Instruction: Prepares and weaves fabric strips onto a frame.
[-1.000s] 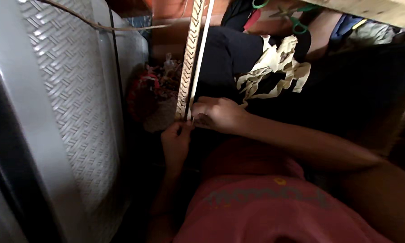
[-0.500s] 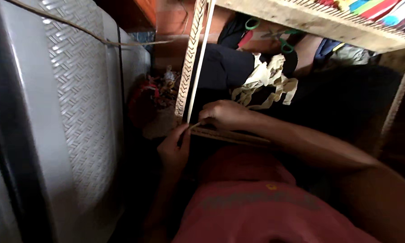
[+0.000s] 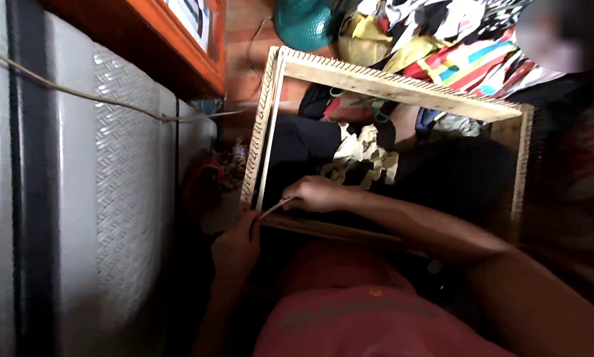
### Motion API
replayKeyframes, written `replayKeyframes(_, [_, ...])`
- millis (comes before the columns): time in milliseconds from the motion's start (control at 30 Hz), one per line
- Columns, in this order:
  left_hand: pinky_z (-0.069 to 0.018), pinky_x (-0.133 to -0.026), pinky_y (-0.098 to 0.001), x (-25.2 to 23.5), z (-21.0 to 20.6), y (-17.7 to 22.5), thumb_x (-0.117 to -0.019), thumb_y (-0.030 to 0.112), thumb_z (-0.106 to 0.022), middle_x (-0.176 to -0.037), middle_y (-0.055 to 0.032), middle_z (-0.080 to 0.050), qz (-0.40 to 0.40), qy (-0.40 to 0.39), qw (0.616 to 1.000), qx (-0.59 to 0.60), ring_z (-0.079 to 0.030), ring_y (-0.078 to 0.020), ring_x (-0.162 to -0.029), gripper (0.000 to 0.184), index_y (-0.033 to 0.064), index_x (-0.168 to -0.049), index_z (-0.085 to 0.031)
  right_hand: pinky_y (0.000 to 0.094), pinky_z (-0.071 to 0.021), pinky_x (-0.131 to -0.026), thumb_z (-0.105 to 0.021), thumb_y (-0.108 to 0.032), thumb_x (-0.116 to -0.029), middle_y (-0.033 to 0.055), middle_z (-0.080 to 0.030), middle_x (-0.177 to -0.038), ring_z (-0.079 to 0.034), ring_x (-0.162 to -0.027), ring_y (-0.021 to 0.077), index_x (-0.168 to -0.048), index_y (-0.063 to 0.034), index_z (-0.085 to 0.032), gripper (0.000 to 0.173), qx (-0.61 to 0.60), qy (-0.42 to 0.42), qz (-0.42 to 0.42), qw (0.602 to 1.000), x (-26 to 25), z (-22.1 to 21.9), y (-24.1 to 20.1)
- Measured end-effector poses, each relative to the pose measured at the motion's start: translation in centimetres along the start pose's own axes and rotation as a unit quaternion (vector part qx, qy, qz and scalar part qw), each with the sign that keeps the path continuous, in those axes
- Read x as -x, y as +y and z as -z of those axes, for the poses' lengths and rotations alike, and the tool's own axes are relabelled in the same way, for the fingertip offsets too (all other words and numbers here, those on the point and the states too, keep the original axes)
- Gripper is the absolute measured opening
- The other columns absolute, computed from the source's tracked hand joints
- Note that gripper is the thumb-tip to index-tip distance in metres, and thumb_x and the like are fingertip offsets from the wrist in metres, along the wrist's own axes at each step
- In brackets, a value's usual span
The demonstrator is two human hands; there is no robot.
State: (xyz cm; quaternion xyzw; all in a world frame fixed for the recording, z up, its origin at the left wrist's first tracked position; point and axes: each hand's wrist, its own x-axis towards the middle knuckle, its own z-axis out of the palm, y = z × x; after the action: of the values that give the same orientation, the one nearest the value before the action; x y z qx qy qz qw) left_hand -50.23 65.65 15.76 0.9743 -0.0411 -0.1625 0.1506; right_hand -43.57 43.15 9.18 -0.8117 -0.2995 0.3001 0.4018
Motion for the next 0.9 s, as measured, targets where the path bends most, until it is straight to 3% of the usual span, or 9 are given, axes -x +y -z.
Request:
replayKeyframes(67, [-0.0553, -0.07, -0.0609, -0.4, 0.9, 0.5, -0.1041, 0.021, -0.058, -0.094, -0.0171, -0.076, 0.007, -0.04, 0.999, -0.014, -0.073, -0.0388, -0.079, 0.027, 0.0108, -0.123, -0.073, 0.0497, -0.0531, -0.076, -0.064, -0.022, -0.1022, 0.0152, -0.07, -0.086, -0.067, -0.081, 0.0277, -0.099, 0.0007, -0.073, 0.024, -0.051, -0.001, -0.008, 0.999, 0.3, 1.1, 1.1])
replayKeyframes(167, [-0.0552, -0.075, -0.0616, -0.8, 1.4, 0.6, -0.1043, 0.022, -0.058, -0.098, -0.0158, -0.076, 0.015, -0.06, 0.998, -0.006, -0.074, -0.0376, -0.083, 0.027, 0.0106, -0.124, -0.072, 0.0288, -0.0446, -0.064, -0.067, -0.012, -0.0975, 0.004, -0.06, -0.073, -0.052, -0.066, 0.008, -0.085, 0.0017, -0.069, 0.018, -0.152, 0.048, 0.014, 0.987, 1.1, 3.1, 3.5])
replayKeyframes(267, [-0.0554, -0.073, -0.0602, -0.6, 1.2, 0.4, -0.103, 0.02, -0.059, -0.095, -0.0164, -0.076, 0.008, -0.044, 0.999, 0.014, -0.073, -0.0364, -0.08, 0.027, 0.0088, -0.123, -0.073, 0.0184, -0.0433, -0.061, -0.062, -0.003, -0.097, -0.0044, -0.062, -0.071, -0.05, -0.062, -0.0033, -0.084, 0.0007, -0.07, 0.015, -0.208, 0.081, 0.018, 0.975, 2.3, 6.7, 5.1])
replayKeyframes(333, [-0.056, -0.071, -0.0576, -0.4, 1.0, 0.0, -0.103, 0.02, -0.06, -0.093, -0.0155, -0.076, 0.003, -0.03, 0.999, 0.03, -0.072, -0.0342, -0.077, 0.027, 0.0085, -0.123, -0.073, 0.0138, -0.0351, -0.05, -0.059, -0.004, -0.0977, -0.0102, -0.058, -0.066, -0.041, -0.053, -0.0073, -0.084, -0.0038, -0.07, 0.018, -0.236, 0.098, 0.003, 0.967, 2.8, 9.1, 5.9])
replayKeyframes(433, [-0.0562, -0.072, -0.0573, -0.2, 0.9, 0.0, -0.104, 0.021, -0.058, -0.096, -0.0156, -0.076, 0.017, -0.029, 0.998, 0.044, -0.073, -0.0343, -0.078, 0.028, 0.0097, -0.125, -0.073, 0.0149, -0.0303, -0.046, -0.062, -0.004, -0.0967, -0.0107, -0.052, -0.06, -0.036, -0.047, -0.0056, -0.082, -0.0064, -0.069, 0.017, -0.21, 0.096, -0.007, 0.973, 2.5, 12.5, 6.6])
replayKeyframes(567, [-0.0564, -0.07, -0.0566, -0.2, 0.5, -0.3, -0.1029, 0.02, -0.06, -0.091, -0.0158, -0.076, 0.017, -0.013, 0.998, 0.062, -0.072, -0.0341, -0.075, 0.027, 0.0079, -0.122, -0.074, 0.0241, -0.046, -0.061, -0.069, -0.008, -0.0954, -0.0008, -0.066, -0.073, -0.053, -0.061, 0.0022, -0.088, -0.0033, -0.075, 0.01, -0.077, 0.017, -0.059, 0.995, 1.2, 16.7, 6.6])
replayKeyframes(667, [-0.0571, -0.071, -0.0544, -0.3, 0.4, -0.4, -0.103, 0.019, -0.06, -0.092, -0.0152, -0.076, 0.016, -0.009, 0.997, 0.081, -0.072, -0.0321, -0.075, 0.026, 0.0069, -0.121, -0.075, 0.0267, -0.0395, -0.056, -0.069, -0.006, -0.095, 0.0017, -0.063, -0.07, -0.047, -0.057, 0.0051, -0.087, -0.0017, -0.074, 0.01, -0.031, -0.029, -0.093, 0.995, 0.6, 18.9, 6.6])
replayKeyframes(800, [-0.058, -0.072, -0.055, -0.4, -0.3, -0.8, -0.1001, 0.016, -0.063, -0.094, -0.0145, -0.077, -0.018, 0.034, 0.995, 0.089, -0.074, -0.0319, -0.077, 0.023, 0.0054, -0.115, -0.077, 0.0194, -0.0336, -0.049, -0.061, -0.005, -0.0959, -0.0071, -0.05, -0.06, -0.039, -0.05, -0.0008, -0.08, -0.0067, -0.066, 0.017, -0.092, 0.063, -0.042, 0.993, 0.6, 20.7, 7.1])
replayKeyframes(900, [-0.0581, -0.072, -0.055, -0.5, -0.4, -1.0, -0.1, 0.017, -0.063, -0.093, -0.0139, -0.077, -0.024, 0.035, 0.995, 0.09, -0.074, -0.0315, -0.077, 0.023, 0.0055, -0.114, -0.077, 0.015, -0.0373, -0.047, -0.057, -0.008, -0.0984, -0.0125, -0.049, -0.059, -0.041, -0.047, -0.0042, -0.085, -0.0103, -0.065, 0.015, -0.179, 0.182, 0.004, 0.967, -0.5, 20.9, 7.7])
